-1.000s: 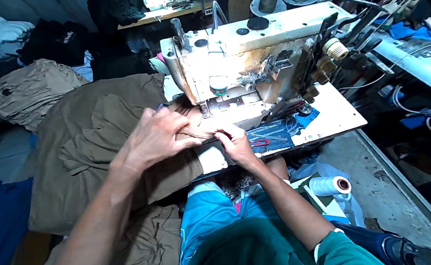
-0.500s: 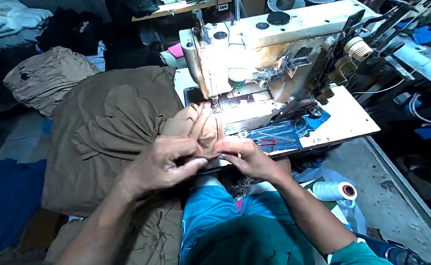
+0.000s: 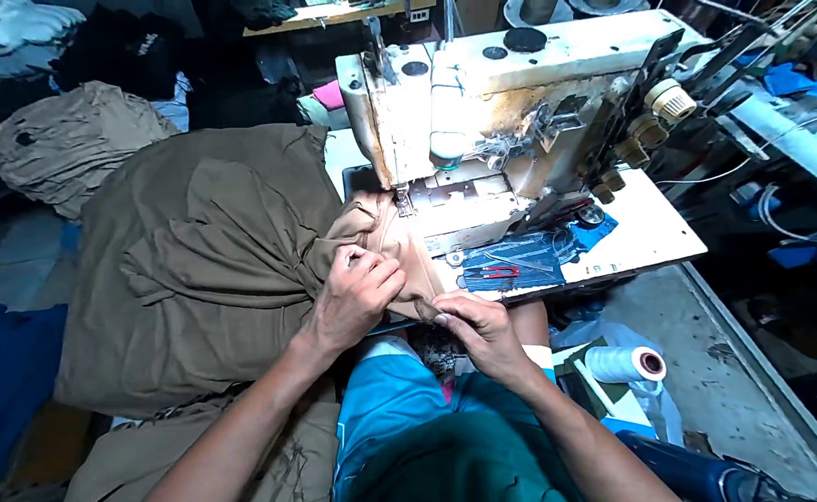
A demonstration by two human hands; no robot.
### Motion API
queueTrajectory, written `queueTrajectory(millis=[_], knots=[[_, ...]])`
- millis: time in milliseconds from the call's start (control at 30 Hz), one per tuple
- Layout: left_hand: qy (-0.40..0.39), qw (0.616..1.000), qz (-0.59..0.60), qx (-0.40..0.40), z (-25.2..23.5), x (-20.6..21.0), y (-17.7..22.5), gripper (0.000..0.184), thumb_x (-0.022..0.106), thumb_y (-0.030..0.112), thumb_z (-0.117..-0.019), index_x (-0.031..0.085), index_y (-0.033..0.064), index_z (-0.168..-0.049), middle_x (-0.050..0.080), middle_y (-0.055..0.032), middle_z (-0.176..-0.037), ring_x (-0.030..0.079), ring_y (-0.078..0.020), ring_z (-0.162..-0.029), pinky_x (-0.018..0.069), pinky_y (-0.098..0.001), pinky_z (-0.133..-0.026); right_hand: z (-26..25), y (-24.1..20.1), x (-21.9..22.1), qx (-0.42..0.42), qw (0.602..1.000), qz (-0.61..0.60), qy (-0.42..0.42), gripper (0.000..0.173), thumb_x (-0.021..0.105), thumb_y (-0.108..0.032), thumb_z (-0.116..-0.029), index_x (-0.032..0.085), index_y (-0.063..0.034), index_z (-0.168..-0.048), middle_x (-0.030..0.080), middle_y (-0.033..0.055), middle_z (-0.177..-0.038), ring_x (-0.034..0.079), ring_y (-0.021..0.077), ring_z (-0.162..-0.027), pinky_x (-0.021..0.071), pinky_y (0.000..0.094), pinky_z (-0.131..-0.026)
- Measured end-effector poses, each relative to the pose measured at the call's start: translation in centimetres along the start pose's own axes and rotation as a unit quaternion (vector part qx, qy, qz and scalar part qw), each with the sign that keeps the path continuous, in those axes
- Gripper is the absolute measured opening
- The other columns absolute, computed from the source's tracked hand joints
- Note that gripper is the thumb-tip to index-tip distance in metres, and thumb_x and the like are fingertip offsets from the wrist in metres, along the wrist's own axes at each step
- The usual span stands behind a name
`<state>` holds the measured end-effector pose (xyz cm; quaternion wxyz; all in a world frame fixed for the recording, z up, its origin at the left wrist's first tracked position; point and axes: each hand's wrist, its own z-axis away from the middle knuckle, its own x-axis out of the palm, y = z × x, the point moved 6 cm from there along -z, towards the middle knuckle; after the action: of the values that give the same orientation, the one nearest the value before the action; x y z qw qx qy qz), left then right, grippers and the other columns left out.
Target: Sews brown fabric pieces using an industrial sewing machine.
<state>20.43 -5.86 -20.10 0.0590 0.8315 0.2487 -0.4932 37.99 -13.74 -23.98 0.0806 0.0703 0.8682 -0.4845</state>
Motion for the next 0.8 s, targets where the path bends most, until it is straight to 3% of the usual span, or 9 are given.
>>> queueTrajectory(millis=[200,400,500,567,633,667,733,800], knots=[[-0.021,1.0,-0.011,0.014,-1.2,-1.1,-1.0,0.016,0.058,0.006,-0.0962,0.073,0.0113,-0.095,0.073,-0.0059,-0.108,0.066,-0.0271,-0.107,0.0412,-0.0549,-0.103,-0.8,1.1,0.2,0.047,0.998,-0.011,0.031,0.015,0.062,-0.007,-0.1004,0.075,-0.0004,-0.104,0.074,0.0072,-0.105,0.071,0.0113,-0.096,0.0601,0.0286,-0.087],[-0.028,0.999,-0.004,0.028,-3.0,-1.6,-3.0,0.013,0.057,0.003,-0.0923,0.069,0.0072,-0.089,0.071,-0.0093,-0.104,0.065,-0.0297,-0.101,0.0444,-0.0531,-0.092,-2.6,3.3,0.7,0.096,0.993,-0.04,0.048,0.017,0.062,-0.011,-0.1006,0.076,-0.0023,-0.104,0.074,0.0058,-0.098,0.068,0.0092,-0.08,0.0583,0.0271,-0.075],[-0.056,0.997,0.0,0.045,-3.8,-1.8,-4.3,0.01,0.063,0.001,-0.0847,0.068,0.0065,-0.092,0.068,-0.0107,-0.1,0.063,-0.0325,-0.1,0.0452,-0.0536,-0.085,-4.0,4.0,0.7,0.115,0.991,-0.05,0.047,0.017,0.062,-0.014,-0.1017,0.075,-0.004,-0.105,0.072,0.0053,-0.093,0.063,0.0094,-0.068,0.0567,0.0275,-0.063],[-0.11,0.993,0.005,0.031,-4.3,-2.2,-5.3,0.026,0.073,0.0,-0.0756,0.07,0.0077,-0.1,0.067,-0.0111,-0.108,0.062,-0.0346,-0.104,0.0457,-0.0558,-0.084,-4.8,4.6,0.8,0.132,0.989,-0.048,0.046,0.015,0.063,-0.015,-0.1012,0.075,-0.0067,-0.106,0.071,0.0043,-0.091,0.062,0.0102,-0.063,0.056,0.0289,-0.06],[-0.164,0.986,-0.011,-0.002,-4.5,-2.8,-6.5,0.041,0.086,0.015,-0.0696,0.072,0.0114,-0.109,0.064,-0.0104,-0.118,0.06,-0.0366,-0.111,0.0463,-0.06,-0.085,-5.7,5.2,0.8,0.147,0.987,-0.052,0.039,0.014,0.063,-0.015,-0.1013,0.073,-0.0084,-0.108,0.07,0.0046,-0.086,0.06,0.0122,-0.058,0.0557,0.0311,-0.055],[-0.184,0.983,-0.02,-0.018,-4.4,-3.3,-7.4,0.045,0.087,0.031,-0.0724,0.072,0.013,-0.111,0.062,-0.0103,-0.124,0.058,-0.0373,-0.114,0.046,-0.0614,-0.086,-6.1,5.2,0.8,0.152,0.986,-0.057,0.035,0.014,0.063,-0.015,-0.1017,0.073,-0.0089,-0.109,0.069,0.0052,-0.084,0.059,0.0131,-0.056,0.0554,0.0318,-0.054],[-0.209,0.976,-0.046,-0.049,-4.2,-4.8,-9.4,0.059,0.072,0.07,-0.0765,0.071,0.0191,-0.107,0.059,-0.0078,-0.134,0.055,-0.0357,-0.123,0.0455,-0.0626,-0.091,-6.9,5.0,0.8,0.142,0.987,-0.064,0.027,0.014,0.062,-0.014,-0.1022,0.072,-0.0086,-0.109,0.068,0.0065,-0.083,0.058,0.014,-0.055,0.0547,0.0319,-0.053],[-0.217,0.973,-0.035,-0.068,-4.0,-6.9,-11.0,0.053,0.073,0.067,-0.0754,0.073,0.0197,-0.098,0.058,-0.008,-0.138,0.052,-0.0376,-0.129,0.0421,-0.0668,-0.096,-7.5,5.0,0.7,0.126,0.989,-0.069,0.027,0.014,0.063,-0.014,-0.1022,0.072,-0.0071,-0.11,0.067,0.0079,-0.08,0.057,0.0149,-0.052,0.0542,0.0319,-0.051]])
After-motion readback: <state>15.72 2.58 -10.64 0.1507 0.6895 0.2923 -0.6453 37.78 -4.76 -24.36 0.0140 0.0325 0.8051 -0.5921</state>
